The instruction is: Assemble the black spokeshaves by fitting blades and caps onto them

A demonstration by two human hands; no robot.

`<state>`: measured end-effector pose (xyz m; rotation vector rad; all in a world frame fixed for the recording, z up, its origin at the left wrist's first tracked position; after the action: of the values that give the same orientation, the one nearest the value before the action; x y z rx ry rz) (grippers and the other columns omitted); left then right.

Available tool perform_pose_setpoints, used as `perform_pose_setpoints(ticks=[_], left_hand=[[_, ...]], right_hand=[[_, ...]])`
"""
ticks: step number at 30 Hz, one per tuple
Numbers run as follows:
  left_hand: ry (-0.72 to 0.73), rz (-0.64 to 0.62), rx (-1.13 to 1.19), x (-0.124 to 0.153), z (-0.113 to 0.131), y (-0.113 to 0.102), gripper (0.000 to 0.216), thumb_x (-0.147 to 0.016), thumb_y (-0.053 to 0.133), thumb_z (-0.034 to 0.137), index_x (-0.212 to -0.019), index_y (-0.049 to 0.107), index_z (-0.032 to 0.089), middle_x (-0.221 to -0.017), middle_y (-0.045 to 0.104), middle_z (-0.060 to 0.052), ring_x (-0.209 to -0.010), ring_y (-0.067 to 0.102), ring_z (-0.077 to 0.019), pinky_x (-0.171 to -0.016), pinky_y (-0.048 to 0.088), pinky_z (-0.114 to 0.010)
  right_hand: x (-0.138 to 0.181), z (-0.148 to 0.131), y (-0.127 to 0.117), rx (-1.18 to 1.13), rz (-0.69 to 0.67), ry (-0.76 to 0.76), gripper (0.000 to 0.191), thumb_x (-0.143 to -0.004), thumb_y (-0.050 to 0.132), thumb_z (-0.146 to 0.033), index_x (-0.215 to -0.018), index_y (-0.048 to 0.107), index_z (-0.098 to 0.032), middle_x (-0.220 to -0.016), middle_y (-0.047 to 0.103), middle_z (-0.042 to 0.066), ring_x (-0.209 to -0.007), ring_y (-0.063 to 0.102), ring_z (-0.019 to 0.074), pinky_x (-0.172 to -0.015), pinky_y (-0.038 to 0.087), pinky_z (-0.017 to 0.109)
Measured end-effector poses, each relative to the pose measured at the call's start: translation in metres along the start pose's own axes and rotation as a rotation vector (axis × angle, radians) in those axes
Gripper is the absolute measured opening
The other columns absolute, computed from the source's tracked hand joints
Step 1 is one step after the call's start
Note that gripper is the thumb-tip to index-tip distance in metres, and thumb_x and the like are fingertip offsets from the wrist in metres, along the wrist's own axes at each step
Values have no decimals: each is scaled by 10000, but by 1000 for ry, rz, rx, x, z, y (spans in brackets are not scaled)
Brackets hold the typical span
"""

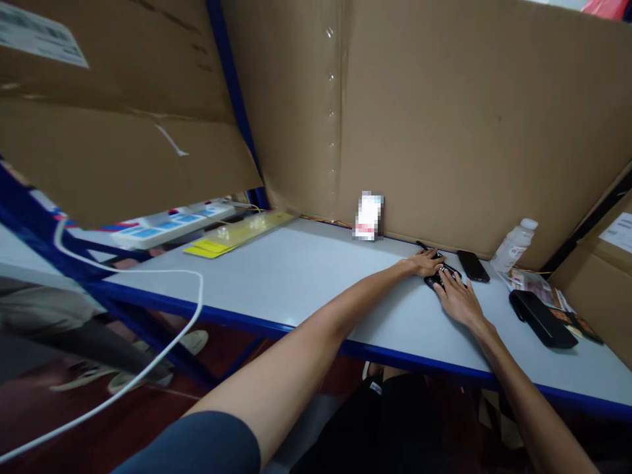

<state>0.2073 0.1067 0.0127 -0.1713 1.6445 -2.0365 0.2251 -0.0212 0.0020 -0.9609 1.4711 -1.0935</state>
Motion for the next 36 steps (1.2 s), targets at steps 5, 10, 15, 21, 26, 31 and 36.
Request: perform_pose_setpoints(ticks=[5, 10, 15, 21, 26, 31, 36], left_hand=[[7, 2, 68, -11, 3, 0, 376, -1001, 642, 369, -1313, 590, 167, -1312, 604, -110, -1118, 639, -250, -938, 567, -464], [35, 74, 121, -2, 5, -35, 370, -1002, 639, 370, -1309, 592, 168, -1309, 606, -109, -1111, 641, -247, -934, 569, -459], [49, 153, 146, 47, -17, -65, 382, -1003, 638, 369, -1325, 585, 171, -1333, 594, -113, -1139, 631, -256, -954, 560, -474], [62, 95, 161, 125, -39, -59, 511, -1051, 528, 419, -1512, 437, 218, -1583, 407, -135, -1421, 443, -317, -1165, 371, -570], [183, 11, 144, 155, -9, -52, 578, -1097, 310, 428, -1630, 203, 231, -1701, 194, -65, -1572, 169, -227, -1274, 193, -408], [345, -25, 68, 168, 27, -54, 516, -1068, 422, 342, -1557, 374, 184, -1648, 335, -103, -1542, 266, -246, -1251, 246, -413], [352, 14, -55, 180, 9, -69, 320, -1049, 508, 289, -1319, 599, 144, -1343, 614, -135, -1244, 578, -235, -1030, 478, -366]], right_hand=[[-5, 10, -2, -28, 38, 40, 477, -972, 639, -404, -1400, 550, -214, -1494, 505, 118, -1324, 523, 313, -1089, 431, 589], [-4, 34, -34, -108, 128, 68, 485, -980, 630, -411, -1415, 540, -216, -1497, 508, 121, -1310, 542, 306, -1079, 450, 580], [66, 60, -55, -140, 176, 33, 574, -1059, 349, -502, -1558, 399, -224, -1600, 421, 164, -1511, 337, 320, -1207, 324, 575], [161, 34, -33, -120, 30, -123, 637, -1045, 325, -543, -1614, 306, -259, -1623, 391, 85, -1494, 373, 273, -1243, 278, 570], [158, -26, -35, -11, 2, -320, 595, -1073, 321, -422, -1641, 199, -296, -1643, 339, 44, -1519, 315, 240, -1252, 272, 558], [112, -80, -30, -89, -49, -371, 542, -1073, 330, -417, -1575, 395, -222, -1624, 374, 77, -1512, 339, 259, -1234, 305, 571], [75, -114, -37, -283, -22, -417, 393, -1045, 427, -305, -1388, 611, -248, -1449, 616, 74, -1374, 532, 274, -1125, 466, 539]])
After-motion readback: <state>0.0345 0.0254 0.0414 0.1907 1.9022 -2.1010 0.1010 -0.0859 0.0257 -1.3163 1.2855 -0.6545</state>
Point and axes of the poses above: each hand's wrist, its own x-axis away from the middle knuckle, its own y-axis out of the palm, z = x × y, the point moved 9 cm from there along -x, towards the middle knuckle
